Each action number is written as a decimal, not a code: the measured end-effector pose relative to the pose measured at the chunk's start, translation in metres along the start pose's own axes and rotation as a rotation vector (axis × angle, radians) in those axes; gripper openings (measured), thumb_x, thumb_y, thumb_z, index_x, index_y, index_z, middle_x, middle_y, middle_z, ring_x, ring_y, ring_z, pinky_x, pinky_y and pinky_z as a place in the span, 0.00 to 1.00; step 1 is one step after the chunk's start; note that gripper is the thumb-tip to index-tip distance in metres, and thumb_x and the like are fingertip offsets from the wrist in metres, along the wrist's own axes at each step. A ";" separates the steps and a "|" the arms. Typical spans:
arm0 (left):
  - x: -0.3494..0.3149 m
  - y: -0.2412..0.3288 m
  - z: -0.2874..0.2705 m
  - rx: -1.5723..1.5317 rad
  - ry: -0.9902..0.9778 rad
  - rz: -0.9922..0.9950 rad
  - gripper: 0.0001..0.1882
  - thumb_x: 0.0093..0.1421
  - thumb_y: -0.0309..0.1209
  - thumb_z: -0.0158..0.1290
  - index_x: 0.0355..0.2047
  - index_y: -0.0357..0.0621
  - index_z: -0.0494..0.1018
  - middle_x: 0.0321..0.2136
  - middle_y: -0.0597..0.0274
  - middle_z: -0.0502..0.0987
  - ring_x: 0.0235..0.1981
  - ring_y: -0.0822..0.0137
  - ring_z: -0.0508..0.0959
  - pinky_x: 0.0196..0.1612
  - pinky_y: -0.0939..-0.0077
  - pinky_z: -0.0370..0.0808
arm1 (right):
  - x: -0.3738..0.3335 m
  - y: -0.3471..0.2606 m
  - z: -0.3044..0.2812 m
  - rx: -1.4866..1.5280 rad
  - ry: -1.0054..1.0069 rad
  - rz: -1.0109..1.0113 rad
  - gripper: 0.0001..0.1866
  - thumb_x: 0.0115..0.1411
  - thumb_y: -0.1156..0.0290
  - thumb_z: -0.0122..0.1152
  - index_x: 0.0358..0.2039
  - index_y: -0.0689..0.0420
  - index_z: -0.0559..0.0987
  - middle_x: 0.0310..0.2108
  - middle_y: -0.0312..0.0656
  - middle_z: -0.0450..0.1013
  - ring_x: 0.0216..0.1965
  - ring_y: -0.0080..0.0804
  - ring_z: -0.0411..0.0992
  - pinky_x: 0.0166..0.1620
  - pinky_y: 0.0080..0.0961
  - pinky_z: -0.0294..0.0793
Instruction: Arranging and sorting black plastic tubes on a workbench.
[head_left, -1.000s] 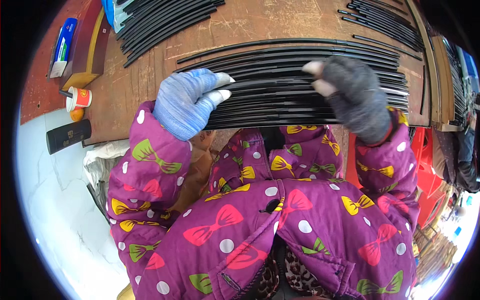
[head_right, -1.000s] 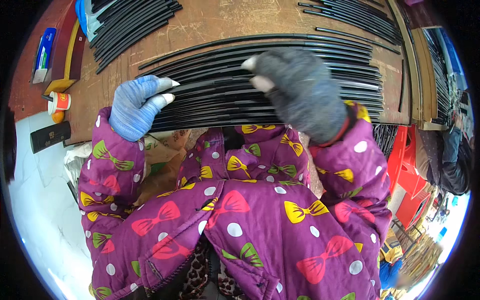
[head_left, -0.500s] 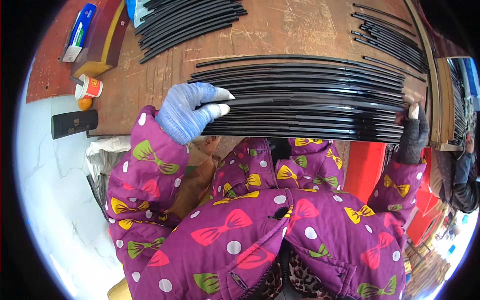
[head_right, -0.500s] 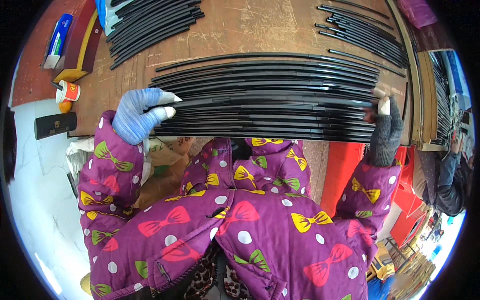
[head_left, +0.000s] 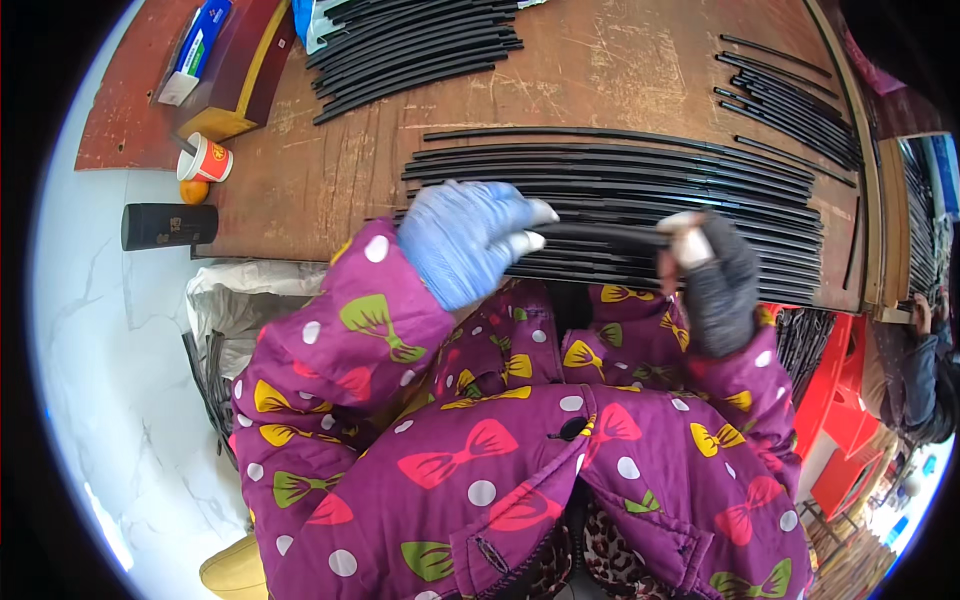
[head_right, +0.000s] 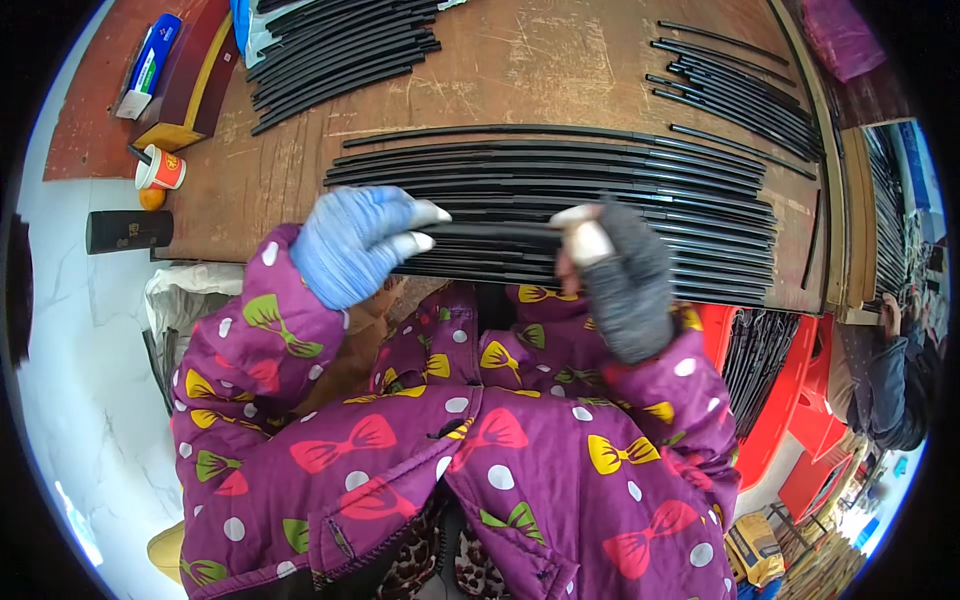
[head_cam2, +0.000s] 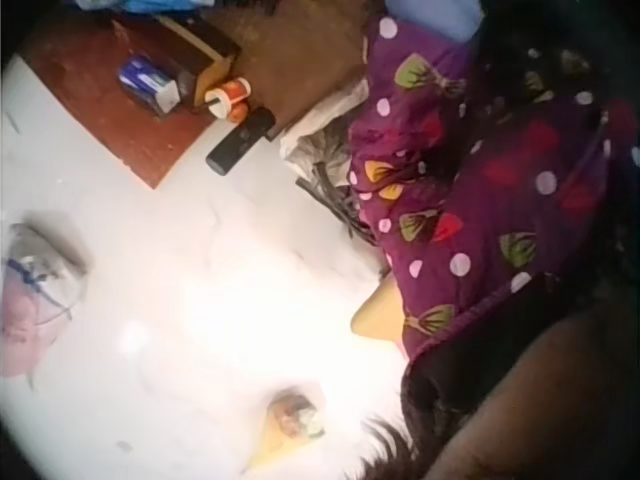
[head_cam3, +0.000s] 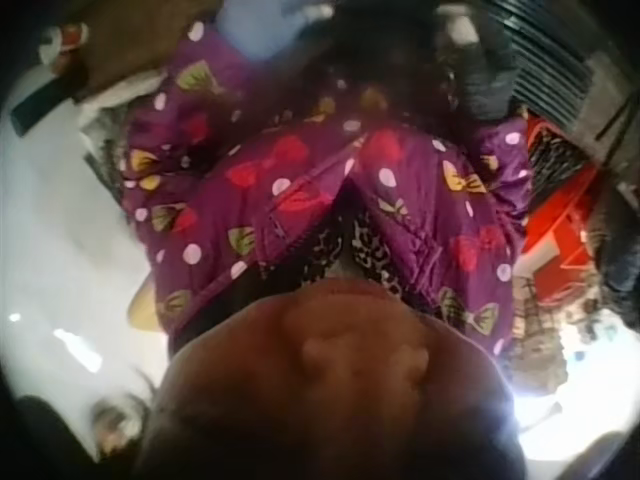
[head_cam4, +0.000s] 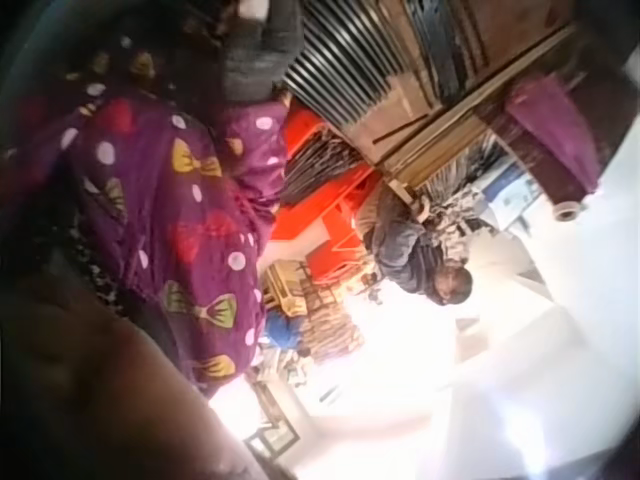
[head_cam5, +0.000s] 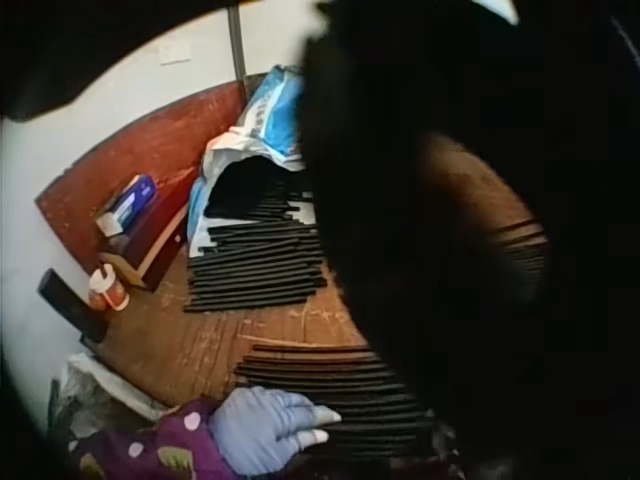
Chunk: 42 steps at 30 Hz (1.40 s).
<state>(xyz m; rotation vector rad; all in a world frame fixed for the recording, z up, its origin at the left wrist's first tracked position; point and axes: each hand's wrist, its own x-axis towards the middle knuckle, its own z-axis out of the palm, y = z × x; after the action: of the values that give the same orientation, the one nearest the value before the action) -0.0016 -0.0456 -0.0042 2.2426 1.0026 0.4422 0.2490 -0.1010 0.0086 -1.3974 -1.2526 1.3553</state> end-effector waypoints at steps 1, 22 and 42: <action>-0.003 -0.007 -0.004 0.076 0.017 -0.010 0.13 0.48 0.29 0.56 0.36 0.43 0.75 0.26 0.56 0.75 0.27 0.58 0.76 0.32 0.70 0.71 | 0.000 -0.001 -0.011 0.036 0.066 -0.035 0.13 0.59 0.64 0.49 0.36 0.62 0.74 0.18 0.33 0.67 0.17 0.16 0.62 0.21 0.14 0.60; -0.037 -0.037 -0.030 -0.357 0.049 -0.555 0.09 0.50 0.24 0.54 0.33 0.35 0.75 0.23 0.64 0.75 0.24 0.78 0.71 0.28 0.84 0.68 | -0.004 0.035 -0.087 0.089 0.360 -0.030 0.10 0.58 0.66 0.49 0.31 0.61 0.72 0.14 0.33 0.62 0.14 0.18 0.57 0.20 0.15 0.57; -0.029 -0.022 -0.022 -0.517 0.114 -0.727 0.08 0.53 0.24 0.51 0.33 0.34 0.74 0.18 0.67 0.71 0.13 0.81 0.65 0.17 0.88 0.61 | -0.004 0.030 -0.082 0.192 0.387 -0.060 0.11 0.58 0.67 0.49 0.31 0.63 0.72 0.13 0.34 0.63 0.14 0.18 0.58 0.20 0.15 0.56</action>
<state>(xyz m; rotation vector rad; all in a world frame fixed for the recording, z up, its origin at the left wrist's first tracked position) -0.0443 -0.0475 -0.0042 1.2968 1.4713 0.4332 0.3341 -0.1037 -0.0112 -1.3921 -0.8789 1.0688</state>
